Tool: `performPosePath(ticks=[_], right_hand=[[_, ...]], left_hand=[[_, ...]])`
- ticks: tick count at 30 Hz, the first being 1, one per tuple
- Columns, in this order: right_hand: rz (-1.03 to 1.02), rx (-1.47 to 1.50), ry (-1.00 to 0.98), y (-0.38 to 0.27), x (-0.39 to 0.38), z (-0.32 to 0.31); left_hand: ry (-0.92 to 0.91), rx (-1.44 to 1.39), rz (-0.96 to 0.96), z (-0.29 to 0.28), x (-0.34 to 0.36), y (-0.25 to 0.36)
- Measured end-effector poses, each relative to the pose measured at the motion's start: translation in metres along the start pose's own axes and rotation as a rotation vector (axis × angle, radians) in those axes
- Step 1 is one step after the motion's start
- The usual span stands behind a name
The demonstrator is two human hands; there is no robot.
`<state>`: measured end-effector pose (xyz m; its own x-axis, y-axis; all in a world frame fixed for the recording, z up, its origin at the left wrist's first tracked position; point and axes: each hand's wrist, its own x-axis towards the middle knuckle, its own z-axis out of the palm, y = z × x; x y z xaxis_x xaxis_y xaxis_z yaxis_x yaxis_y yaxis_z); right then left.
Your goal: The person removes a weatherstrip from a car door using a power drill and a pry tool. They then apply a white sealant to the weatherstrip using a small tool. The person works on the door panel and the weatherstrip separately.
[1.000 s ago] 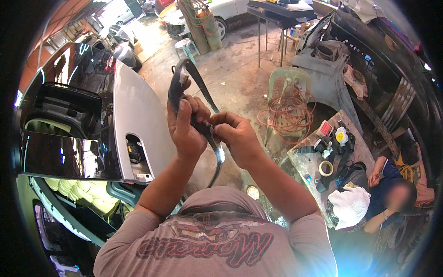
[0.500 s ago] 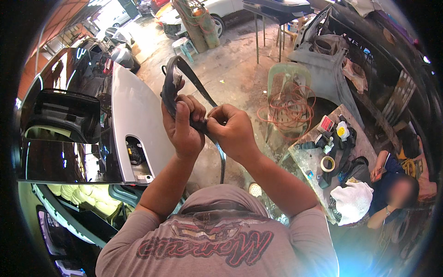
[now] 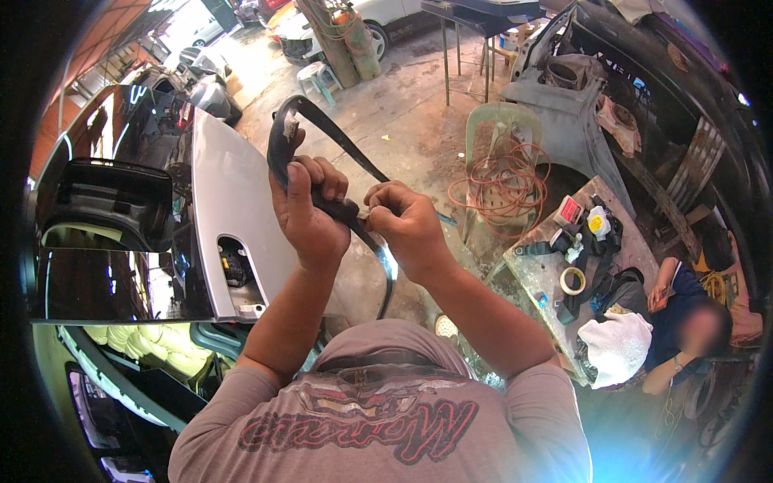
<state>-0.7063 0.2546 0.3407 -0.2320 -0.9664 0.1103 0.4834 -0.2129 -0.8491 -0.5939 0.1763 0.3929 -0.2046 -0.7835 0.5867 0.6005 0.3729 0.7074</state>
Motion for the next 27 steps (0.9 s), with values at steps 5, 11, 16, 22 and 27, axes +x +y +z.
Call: performPosePath(ticks=[5,11,16,22,27], right_hand=[[-0.009,0.258,-0.033,0.006,-0.006,-0.003],[-0.01,0.605,-0.106,0.011,-0.01,-0.014],[-0.04,0.558,-0.099,0.017,-0.012,-0.033],[-0.109,0.053,0.128,0.002,-0.018,-0.062],[-0.444,-0.591,-0.082,-0.006,-0.015,-0.027]], left_hand=[[0.052,-0.132,-0.055,0.0,0.007,0.006],[0.153,-0.179,-0.121,-0.007,0.022,0.01],[0.192,-0.209,-0.124,-0.017,0.029,0.013],[0.211,-0.28,-0.158,-0.025,0.034,0.021],[0.178,-0.32,-0.197,-0.022,0.031,0.027]])
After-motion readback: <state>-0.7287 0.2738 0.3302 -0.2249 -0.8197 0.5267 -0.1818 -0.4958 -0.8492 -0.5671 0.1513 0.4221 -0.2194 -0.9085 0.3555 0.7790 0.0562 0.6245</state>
